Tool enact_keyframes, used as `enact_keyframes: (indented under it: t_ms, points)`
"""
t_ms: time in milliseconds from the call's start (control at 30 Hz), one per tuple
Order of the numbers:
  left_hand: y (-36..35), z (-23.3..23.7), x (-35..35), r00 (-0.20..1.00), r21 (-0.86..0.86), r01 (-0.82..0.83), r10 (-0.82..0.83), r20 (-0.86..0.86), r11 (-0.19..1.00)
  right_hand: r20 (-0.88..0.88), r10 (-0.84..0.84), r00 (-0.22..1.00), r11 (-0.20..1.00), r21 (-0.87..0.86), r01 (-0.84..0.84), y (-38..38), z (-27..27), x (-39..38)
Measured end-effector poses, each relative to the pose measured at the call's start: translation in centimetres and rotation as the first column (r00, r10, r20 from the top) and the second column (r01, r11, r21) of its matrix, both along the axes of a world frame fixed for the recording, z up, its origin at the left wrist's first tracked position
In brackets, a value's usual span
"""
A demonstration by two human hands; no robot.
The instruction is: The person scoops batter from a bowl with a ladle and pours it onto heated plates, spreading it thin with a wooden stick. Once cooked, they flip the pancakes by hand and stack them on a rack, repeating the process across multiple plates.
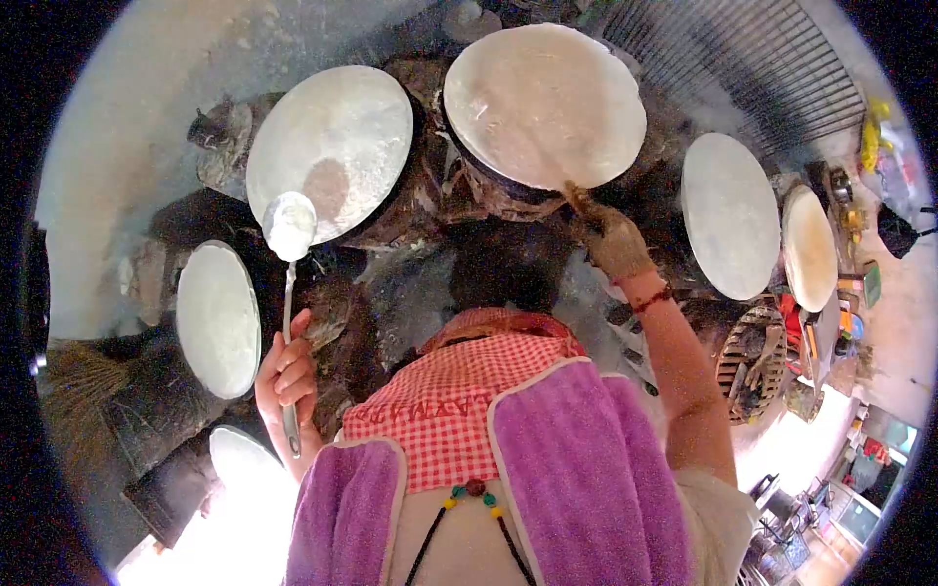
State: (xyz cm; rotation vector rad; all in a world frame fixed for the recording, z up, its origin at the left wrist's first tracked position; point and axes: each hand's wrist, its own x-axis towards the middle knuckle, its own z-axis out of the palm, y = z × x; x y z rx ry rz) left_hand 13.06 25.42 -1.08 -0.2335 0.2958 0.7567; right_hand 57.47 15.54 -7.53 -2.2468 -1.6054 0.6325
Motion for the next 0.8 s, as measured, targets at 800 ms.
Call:
enact_keyframes:
  t_ms: [800]
  points:
    - [-2.8, 2.2, -6.0, 0.940, 0.063, -0.297, 0.303, -0.158, 0.953, -0.765, -0.546, 0.342, 0.728, -0.231, 0.645, 9.7, -6.9, -8.1]
